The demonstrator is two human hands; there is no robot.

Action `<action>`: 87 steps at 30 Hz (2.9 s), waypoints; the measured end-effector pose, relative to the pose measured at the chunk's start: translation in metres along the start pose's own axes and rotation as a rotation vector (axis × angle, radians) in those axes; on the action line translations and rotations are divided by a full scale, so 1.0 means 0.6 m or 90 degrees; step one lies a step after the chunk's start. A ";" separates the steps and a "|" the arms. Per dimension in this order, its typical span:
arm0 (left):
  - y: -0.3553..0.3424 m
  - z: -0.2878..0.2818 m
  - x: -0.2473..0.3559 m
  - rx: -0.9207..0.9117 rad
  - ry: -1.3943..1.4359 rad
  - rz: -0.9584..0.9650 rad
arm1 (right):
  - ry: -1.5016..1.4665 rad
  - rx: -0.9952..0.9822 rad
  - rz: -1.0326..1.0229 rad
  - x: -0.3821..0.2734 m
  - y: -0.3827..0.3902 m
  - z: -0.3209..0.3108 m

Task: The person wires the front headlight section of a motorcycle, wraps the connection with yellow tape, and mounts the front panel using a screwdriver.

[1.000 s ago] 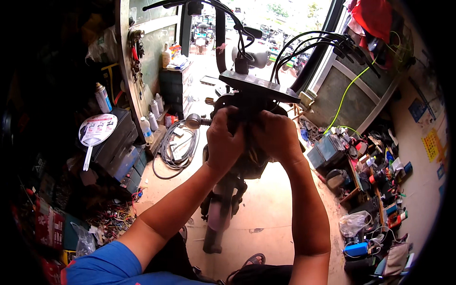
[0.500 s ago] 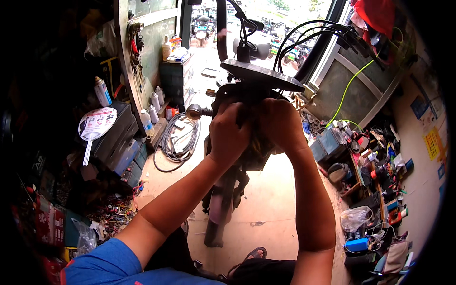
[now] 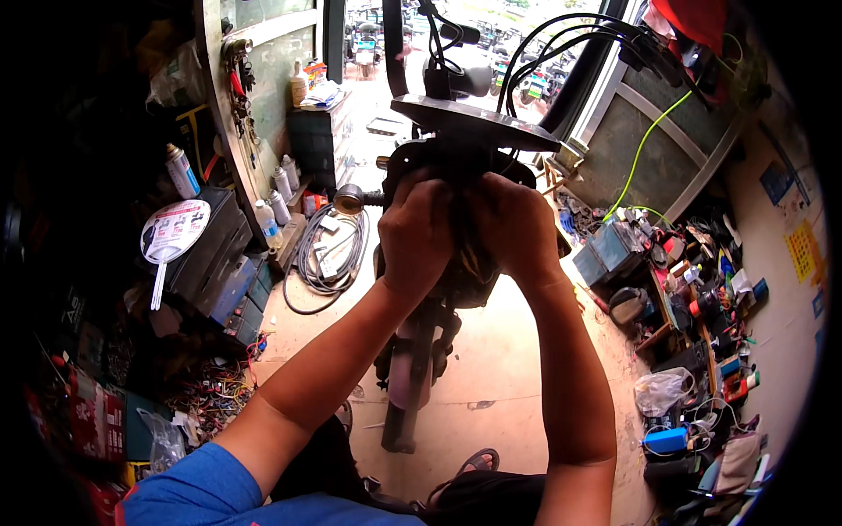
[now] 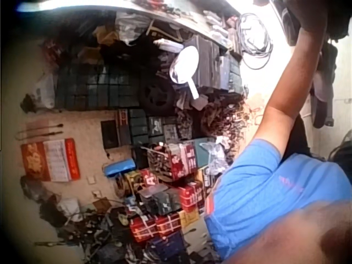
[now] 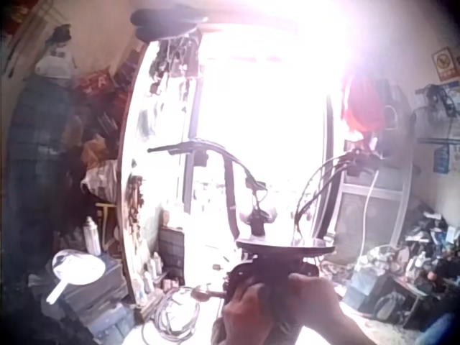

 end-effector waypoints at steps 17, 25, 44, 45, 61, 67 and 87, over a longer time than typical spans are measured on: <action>-0.005 -0.012 0.010 -0.084 -0.034 0.132 | 0.042 0.066 -0.027 -0.011 0.009 -0.003; -0.016 -0.021 0.013 -0.123 -0.006 0.129 | 0.035 0.101 -0.041 -0.009 0.021 0.001; -0.019 -0.029 0.031 -0.155 0.016 0.091 | -0.668 -0.093 0.401 -0.012 0.057 0.035; -0.019 -0.028 0.029 -0.146 0.028 0.079 | -0.697 -0.137 0.417 0.001 0.055 0.032; -0.061 -0.034 0.034 -0.211 -0.019 0.001 | -0.075 0.217 0.188 -0.050 0.070 0.013; -0.060 -0.043 0.038 -0.232 -0.015 -0.037 | 0.043 0.255 0.109 -0.068 0.075 0.016; -0.069 -0.037 0.042 -0.266 -0.122 0.050 | -0.043 0.328 0.087 -0.061 0.066 0.035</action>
Point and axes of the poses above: each hand's wrist, its own y-axis away from the middle knuckle, its own z-axis out of the palm, x = y × z, the point moved 4 cm from there along -y, towards the middle knuckle, and after that the axes turned 12 degrees about y, right-handed, at the moved point
